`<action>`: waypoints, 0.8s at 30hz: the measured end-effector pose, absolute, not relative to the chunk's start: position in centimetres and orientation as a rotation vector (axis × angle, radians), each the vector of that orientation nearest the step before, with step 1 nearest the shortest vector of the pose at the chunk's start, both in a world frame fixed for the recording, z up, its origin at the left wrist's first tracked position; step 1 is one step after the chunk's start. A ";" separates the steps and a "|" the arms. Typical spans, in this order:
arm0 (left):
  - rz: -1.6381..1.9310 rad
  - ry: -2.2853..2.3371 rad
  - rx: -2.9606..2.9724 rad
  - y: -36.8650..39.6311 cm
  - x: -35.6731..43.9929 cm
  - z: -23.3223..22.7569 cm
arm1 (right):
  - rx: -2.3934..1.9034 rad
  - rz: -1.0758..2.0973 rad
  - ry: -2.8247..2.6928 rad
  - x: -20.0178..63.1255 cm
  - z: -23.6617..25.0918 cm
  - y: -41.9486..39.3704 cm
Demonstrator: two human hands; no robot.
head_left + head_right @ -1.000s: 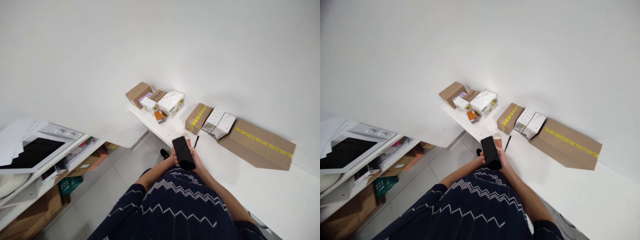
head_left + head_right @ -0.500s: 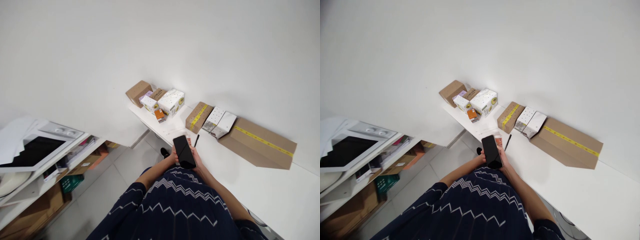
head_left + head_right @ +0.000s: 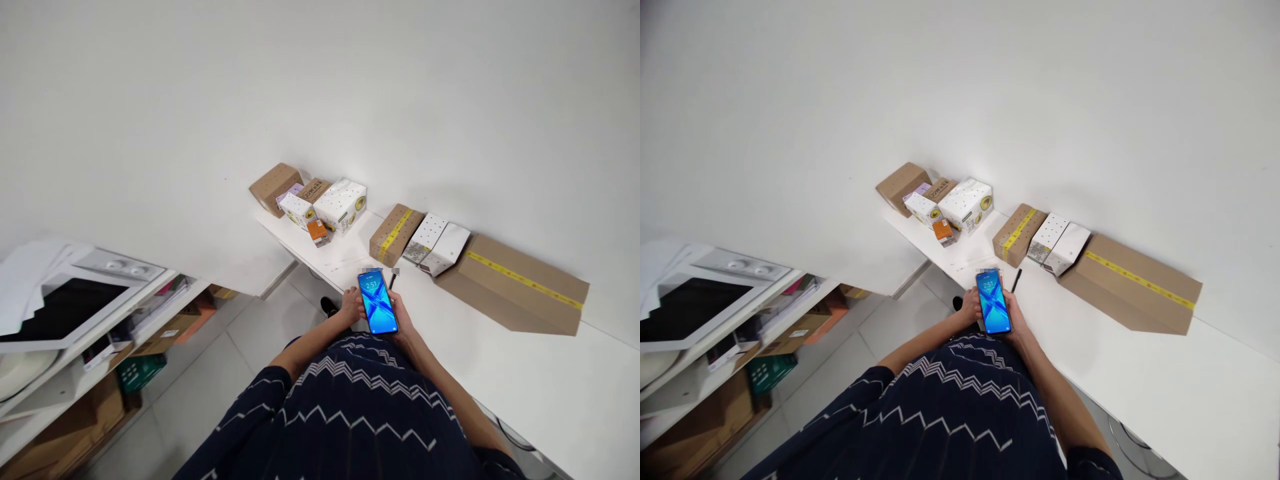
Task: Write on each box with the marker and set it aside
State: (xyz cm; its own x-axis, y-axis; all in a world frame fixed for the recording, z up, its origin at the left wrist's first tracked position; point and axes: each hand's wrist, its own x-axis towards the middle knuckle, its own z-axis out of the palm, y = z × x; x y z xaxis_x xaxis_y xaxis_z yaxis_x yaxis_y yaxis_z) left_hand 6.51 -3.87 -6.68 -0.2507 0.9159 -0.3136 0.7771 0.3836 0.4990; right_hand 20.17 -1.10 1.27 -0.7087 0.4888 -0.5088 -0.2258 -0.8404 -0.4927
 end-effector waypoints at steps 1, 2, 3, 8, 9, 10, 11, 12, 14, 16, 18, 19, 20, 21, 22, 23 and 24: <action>0.323 2.073 1.496 -3.9 6.5 -6.5 | -0.978 2.467 -0.586 20.7 0.6 -0.7; 0.315 2.061 1.551 -3.9 6.6 -6.5 | -1.070 2.383 -0.622 21.4 -0.2 -0.2; 0.295 2.056 1.613 -3.9 6.6 -6.4 | -1.183 2.267 -0.679 22.2 -1.1 0.3; 0.049 2.087 1.919 -3.7 6.3 -6.6 | -1.856 1.439 -1.361 27.3 -6.0 2.0; 0.021 2.091 1.941 -3.6 6.0 -6.5 | -1.978 1.258 -1.540 28.2 -6.8 1.9; 0.007 2.093 1.951 -3.6 5.7 -6.4 | -2.081 1.074 -1.703 28.9 -7.6 1.8; 0.005 2.096 1.953 -3.6 5.3 -6.3 | -2.158 0.897 -1.845 29.5 -8.3 1.6; 0.012 2.100 1.949 -3.5 5.0 -6.1 | -2.201 0.738 -1.964 30.0 -9.0 1.4; 0.038 2.127 1.912 -3.5 4.4 -5.7 | -2.209 0.500 -2.132 30.4 -10.2 0.8; 0.066 2.192 1.820 -3.3 4.3 -5.4 | -2.171 0.358 -2.219 30.5 -11.3 0.3; 0.085 2.259 1.690 -2.8 4.6 -5.2 | -2.164 0.286 -2.242 30.3 -12.0 0.1; 0.092 2.284 1.625 -2.5 4.9 -5.1 | -2.178 0.273 -2.243 30.1 -12.1 0.1; 0.094 2.303 1.566 -2.1 5.2 -5.1 | -2.201 0.271 -2.240 30.0 -12.1 0.1; 0.092 2.321 1.514 -1.6 5.7 -5.0 | -2.224 0.281 -2.237 29.7 -12.0 0.2; 0.086 2.337 1.467 -1.1 6.1 -5.0 | -2.245 0.298 -2.233 29.5 -11.8 0.2; 0.078 2.351 1.423 -0.7 6.5 -4.9 | -2.256 0.318 -2.230 29.3 -11.4 0.3; 0.068 2.356 1.381 -0.3 6.9 -4.8 | -2.254 0.339 -2.230 29.0 -11.0 0.3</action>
